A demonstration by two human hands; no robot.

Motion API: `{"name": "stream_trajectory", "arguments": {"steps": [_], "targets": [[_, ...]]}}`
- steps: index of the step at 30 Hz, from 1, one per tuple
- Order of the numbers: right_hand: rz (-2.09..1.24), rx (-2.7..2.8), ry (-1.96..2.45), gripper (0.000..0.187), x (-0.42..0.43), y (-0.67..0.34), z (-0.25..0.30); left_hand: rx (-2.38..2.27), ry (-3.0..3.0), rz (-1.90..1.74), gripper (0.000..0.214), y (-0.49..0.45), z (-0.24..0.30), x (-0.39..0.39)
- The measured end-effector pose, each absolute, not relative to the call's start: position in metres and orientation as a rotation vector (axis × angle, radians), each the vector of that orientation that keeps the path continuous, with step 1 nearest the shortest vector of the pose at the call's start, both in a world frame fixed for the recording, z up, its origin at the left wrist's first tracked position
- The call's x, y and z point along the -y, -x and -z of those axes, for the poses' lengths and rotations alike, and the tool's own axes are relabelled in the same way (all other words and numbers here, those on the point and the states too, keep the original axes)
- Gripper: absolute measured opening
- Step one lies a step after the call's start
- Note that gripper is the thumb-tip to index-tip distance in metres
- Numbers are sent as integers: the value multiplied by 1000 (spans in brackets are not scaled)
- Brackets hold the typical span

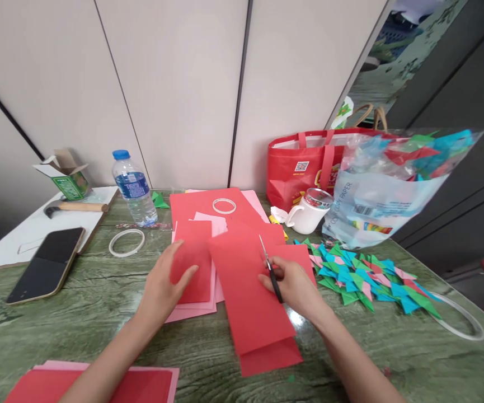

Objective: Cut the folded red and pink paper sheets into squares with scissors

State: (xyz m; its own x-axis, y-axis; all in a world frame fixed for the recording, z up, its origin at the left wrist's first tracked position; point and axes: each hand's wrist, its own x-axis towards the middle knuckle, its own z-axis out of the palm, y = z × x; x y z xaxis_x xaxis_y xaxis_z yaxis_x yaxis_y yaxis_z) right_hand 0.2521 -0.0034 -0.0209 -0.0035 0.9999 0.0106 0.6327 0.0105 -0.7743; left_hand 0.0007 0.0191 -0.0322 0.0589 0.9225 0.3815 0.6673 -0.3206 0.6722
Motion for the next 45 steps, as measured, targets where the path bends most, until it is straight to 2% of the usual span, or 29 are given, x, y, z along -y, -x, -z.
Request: {"name": "stream_trajectory", "arguments": {"steps": [1,3,5,8,11,16,21,24,28,30,32,38,45], "targets": [[-599,1806,1815,10,5,-258,17,-1654,-2126,-1099,56,2,38,-23],[-239,1849,2040,19,12,-259,14,-1778,-2198,-963,63,7,49,-28],[-18,1927,2037,25,27,-249,17,-1852,-2243,-826,77,8,57,-29],[2,2128,1712,27,56,-221,35,-1898,-2316,-693,93,5,62,-26],[16,2159,1590,30,79,-200,58,-1886,-2399,-649,99,0,63,-22],[93,2116,1646,34,81,-197,70,-1719,-2498,-598,102,-4,65,-19],[150,2094,1867,39,51,-217,55,-1662,-2467,-636,91,-2,68,-21],[-30,1945,1782,31,33,-225,44,-1619,-2392,-717,89,2,69,-22],[-855,1588,1369,19,19,-212,34,-1596,-2266,-843,82,3,67,-23],[-1240,1372,1164,27,15,-199,33,-1582,-2251,-886,81,3,64,-23],[-1413,1172,1081,36,12,-187,35,-1572,-2232,-925,79,2,61,-22],[-1449,921,1052,46,8,-175,49,-1596,-1830,-1273,48,2,54,-24],[-1468,937,1101,44,9,-177,53,-1372,-1298,-1500,44,0,48,-28]]}}
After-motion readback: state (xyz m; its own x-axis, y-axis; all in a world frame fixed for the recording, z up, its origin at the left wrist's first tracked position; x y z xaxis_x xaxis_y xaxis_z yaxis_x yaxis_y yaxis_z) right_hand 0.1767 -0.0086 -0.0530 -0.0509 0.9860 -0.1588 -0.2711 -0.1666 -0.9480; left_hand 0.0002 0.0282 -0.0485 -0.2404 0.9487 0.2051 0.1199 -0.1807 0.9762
